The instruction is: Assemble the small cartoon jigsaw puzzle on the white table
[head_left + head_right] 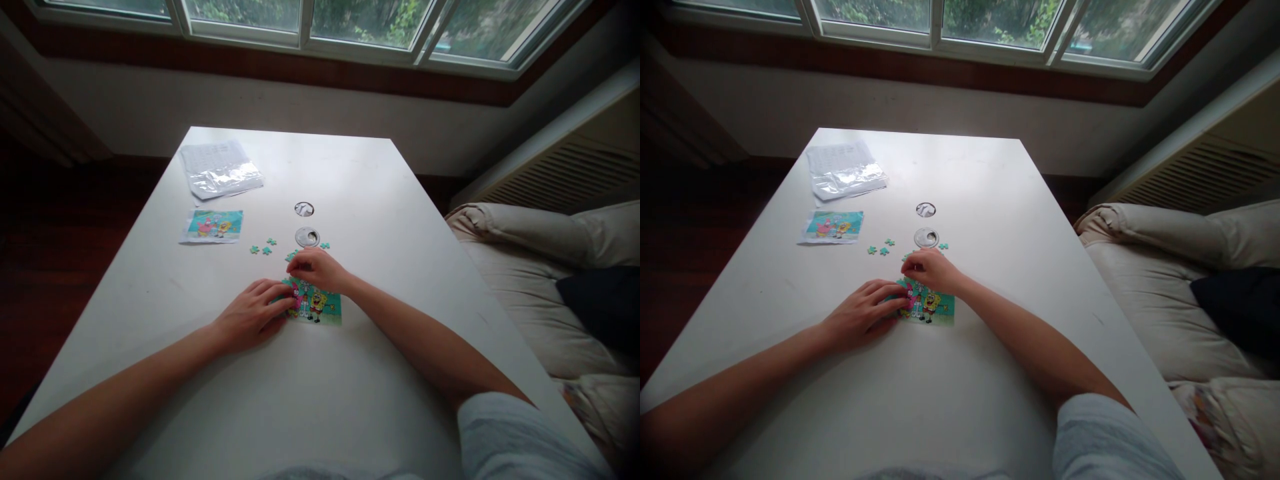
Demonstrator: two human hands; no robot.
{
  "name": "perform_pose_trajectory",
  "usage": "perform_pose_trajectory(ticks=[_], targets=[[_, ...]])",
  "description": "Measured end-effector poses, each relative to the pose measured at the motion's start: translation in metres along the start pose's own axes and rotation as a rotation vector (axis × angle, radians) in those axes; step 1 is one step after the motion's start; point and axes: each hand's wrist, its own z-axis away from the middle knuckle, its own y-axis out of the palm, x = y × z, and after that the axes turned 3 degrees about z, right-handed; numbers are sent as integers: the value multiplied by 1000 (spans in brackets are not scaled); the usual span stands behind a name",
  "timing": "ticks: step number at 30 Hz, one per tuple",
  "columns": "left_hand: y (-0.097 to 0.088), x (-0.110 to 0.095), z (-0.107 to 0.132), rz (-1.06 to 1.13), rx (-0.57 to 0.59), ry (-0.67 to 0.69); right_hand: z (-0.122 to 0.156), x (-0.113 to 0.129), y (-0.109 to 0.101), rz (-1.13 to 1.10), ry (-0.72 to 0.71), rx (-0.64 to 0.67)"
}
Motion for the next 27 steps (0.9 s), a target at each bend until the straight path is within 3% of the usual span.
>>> perform_pose_trajectory(ticks=[20, 27], targets=[[0, 0, -1, -3, 1, 5, 4, -1, 8, 204, -74, -37], [0, 1, 0, -25, -10, 19, 9, -5, -2, -9, 48, -246]])
